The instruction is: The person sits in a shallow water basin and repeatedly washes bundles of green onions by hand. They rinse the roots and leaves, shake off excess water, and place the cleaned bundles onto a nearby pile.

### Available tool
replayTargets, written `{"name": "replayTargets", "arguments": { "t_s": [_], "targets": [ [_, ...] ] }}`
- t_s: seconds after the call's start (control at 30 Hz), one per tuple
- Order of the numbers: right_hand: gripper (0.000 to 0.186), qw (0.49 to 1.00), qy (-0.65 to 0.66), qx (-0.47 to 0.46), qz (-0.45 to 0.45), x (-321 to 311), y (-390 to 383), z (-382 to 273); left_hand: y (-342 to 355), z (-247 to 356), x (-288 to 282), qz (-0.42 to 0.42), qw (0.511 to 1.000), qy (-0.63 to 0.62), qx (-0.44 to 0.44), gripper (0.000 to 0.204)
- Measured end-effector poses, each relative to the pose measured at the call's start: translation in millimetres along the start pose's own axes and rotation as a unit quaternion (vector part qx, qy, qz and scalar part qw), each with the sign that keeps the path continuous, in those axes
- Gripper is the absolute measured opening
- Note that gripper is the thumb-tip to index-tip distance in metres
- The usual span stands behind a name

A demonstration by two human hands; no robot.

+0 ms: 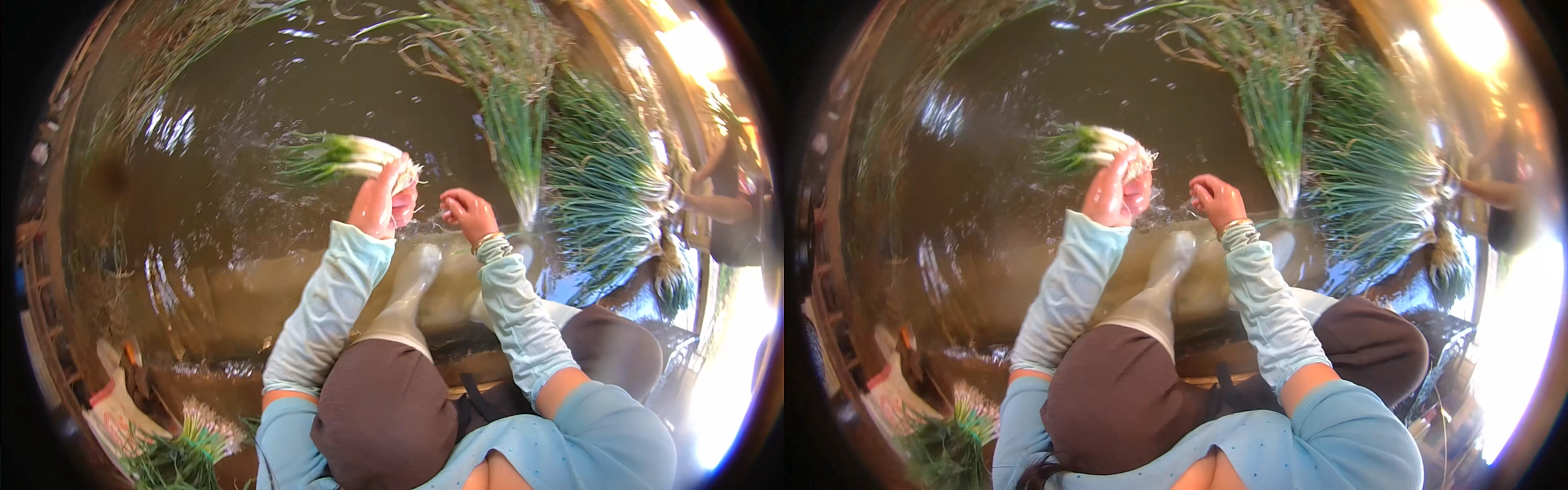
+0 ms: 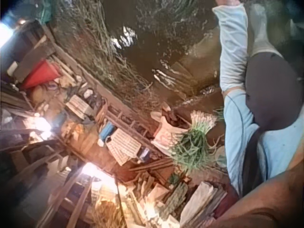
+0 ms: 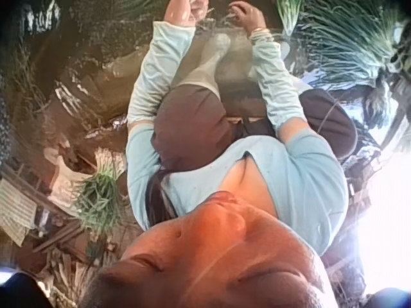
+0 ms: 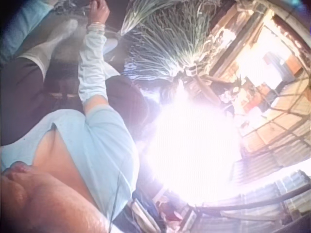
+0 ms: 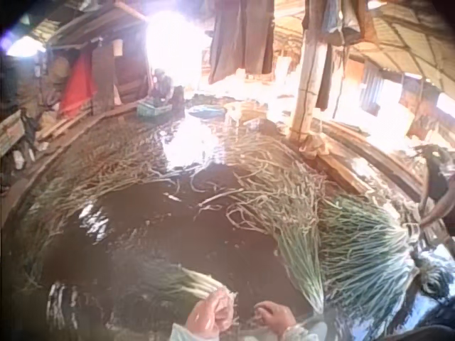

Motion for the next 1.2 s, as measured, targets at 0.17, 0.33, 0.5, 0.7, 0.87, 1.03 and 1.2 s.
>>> {"name": "replayTargets", "arguments": {
  "t_s": [0.17, 0.33, 0.5, 0.7, 0.87, 1.03, 1.2],
  "targets": [
    [0.017, 0.986, 0.027, -0.111, 0.121, -92.7, -6.5, -78.8, -24.6, 89.6, 121.7, -0.204, 0.972, 0.106, 0.055, 0.039],
    [0.017, 0.965, -0.087, -0.125, 0.213, -142.0, -6.3, -40.1, -5.0, 71.6, 88.7, -0.167, 0.968, 0.179, 0.06, 0.043],
    [0.03, 0.868, -0.296, 0.211, 0.339, -169.3, -20.6, 98.4, 9.5, -27.8, -54.2, 0.004, 0.973, 0.218, 0.071, 0.039],
    [0.08, 0.837, -0.348, 0.288, 0.309, -141.8, -5.5, 127.1, -16.7, -116.8, -170.8, 0.082, 0.943, 0.307, -0.097, 0.03],
    [0.074, 0.808, -0.425, 0.175, 0.37, -124.3, -11.8, 76.1, -24.0, -114.4, -161.3, 0.097, 0.932, 0.342, -0.069, 0.035],
    [0.064, 0.899, -0.373, -0.16, 0.164, -42.9, -18.1, -5.5, -36.6, -80.7, -120.3, 0.045, 0.937, 0.344, -0.041, 0.03],
    [0.086, 0.832, -0.394, -0.39, -0.014, 39.1, -48.4, -112.8, -68.7, 8.0, -49.8, 0.069, 0.837, 0.542, 0.04, 0.035]
  ]
}}
Point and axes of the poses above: each hand's wrist, its own y-axis towards the middle knuckle, its own x-axis out of the palm, z = x × y, the point moved 4 cm from there along y, towards the middle knuckle, and after that the axes turned 5 degrees about x, right-handed, at the moved point
